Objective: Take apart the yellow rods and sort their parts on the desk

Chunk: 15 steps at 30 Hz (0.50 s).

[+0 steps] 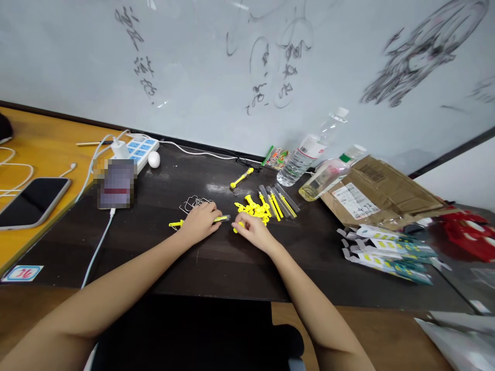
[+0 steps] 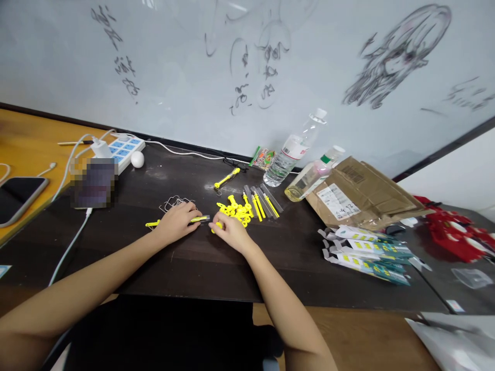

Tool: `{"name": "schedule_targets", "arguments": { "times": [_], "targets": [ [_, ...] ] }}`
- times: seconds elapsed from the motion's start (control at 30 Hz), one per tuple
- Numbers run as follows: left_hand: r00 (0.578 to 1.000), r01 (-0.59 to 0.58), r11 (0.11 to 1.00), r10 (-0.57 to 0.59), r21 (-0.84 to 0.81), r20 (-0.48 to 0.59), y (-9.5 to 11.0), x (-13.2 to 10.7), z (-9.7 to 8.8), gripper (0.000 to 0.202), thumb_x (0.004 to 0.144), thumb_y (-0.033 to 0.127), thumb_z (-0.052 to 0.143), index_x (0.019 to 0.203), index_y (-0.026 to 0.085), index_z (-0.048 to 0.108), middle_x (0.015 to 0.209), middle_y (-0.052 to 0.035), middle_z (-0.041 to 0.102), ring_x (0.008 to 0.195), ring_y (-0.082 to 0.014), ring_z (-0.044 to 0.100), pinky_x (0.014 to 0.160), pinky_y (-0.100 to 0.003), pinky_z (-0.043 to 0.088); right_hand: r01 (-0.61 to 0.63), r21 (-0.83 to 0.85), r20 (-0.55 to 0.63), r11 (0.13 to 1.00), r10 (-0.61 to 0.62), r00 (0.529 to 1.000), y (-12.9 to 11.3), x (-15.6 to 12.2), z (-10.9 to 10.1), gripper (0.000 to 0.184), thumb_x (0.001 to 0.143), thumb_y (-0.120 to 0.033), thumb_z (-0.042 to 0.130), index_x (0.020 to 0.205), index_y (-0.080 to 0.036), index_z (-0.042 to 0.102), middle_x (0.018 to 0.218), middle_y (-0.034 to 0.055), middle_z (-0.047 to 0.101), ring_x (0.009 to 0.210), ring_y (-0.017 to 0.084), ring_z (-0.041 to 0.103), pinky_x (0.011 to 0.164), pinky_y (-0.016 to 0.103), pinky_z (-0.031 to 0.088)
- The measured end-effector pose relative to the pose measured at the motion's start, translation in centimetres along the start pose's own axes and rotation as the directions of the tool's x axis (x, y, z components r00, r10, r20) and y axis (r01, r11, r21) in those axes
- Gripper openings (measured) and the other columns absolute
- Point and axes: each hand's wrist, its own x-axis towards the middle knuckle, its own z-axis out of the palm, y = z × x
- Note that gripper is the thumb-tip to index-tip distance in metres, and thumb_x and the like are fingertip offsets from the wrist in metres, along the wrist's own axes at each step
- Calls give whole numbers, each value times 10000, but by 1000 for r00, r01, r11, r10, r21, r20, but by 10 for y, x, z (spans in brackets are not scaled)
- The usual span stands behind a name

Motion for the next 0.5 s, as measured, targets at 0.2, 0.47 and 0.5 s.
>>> {"name": "schedule_targets", "arguments": {
  "times": [0.2, 0.47, 0.5],
  "targets": [
    [999, 34, 999, -34, 35, -3, -1, 0, 0, 181, 872, 295, 534, 1001, 201, 621, 967, -61, 553, 922, -211, 523, 785, -328, 413, 12, -194, 46, 981, -3, 999, -1, -1, 1, 196, 879, -381, 492, 810, -211, 560, 619, -35, 526, 544, 111, 464, 557, 219, 310],
    [997, 72, 997, -71, 31, -10, -1, 0, 0, 198, 868, 282, 538, 1039, 211, 610, 972, -65, 557, 924, -219, 521, 791, -334, 412, 5, -259, 19, 966, 0, 1000, -2, 0, 2, 221, 887, -389, 485, 784, -213, 573, 644, -20, 561, 578, 123, 493, 585, 226, 320],
    [997, 77, 997, -76, 33, -15, -1, 1, -1, 207, 867, 279, 538, 1049, 210, 606, 976, -66, 560, 923, -221, 522, 787, -335, 411, -2, -261, 9, 965, 4, 1000, -2, 0, 2, 226, 884, -393, 488, 771, -214, 568, 642, -20, 557, 578, 123, 492, 585, 227, 320]
  ]
}}
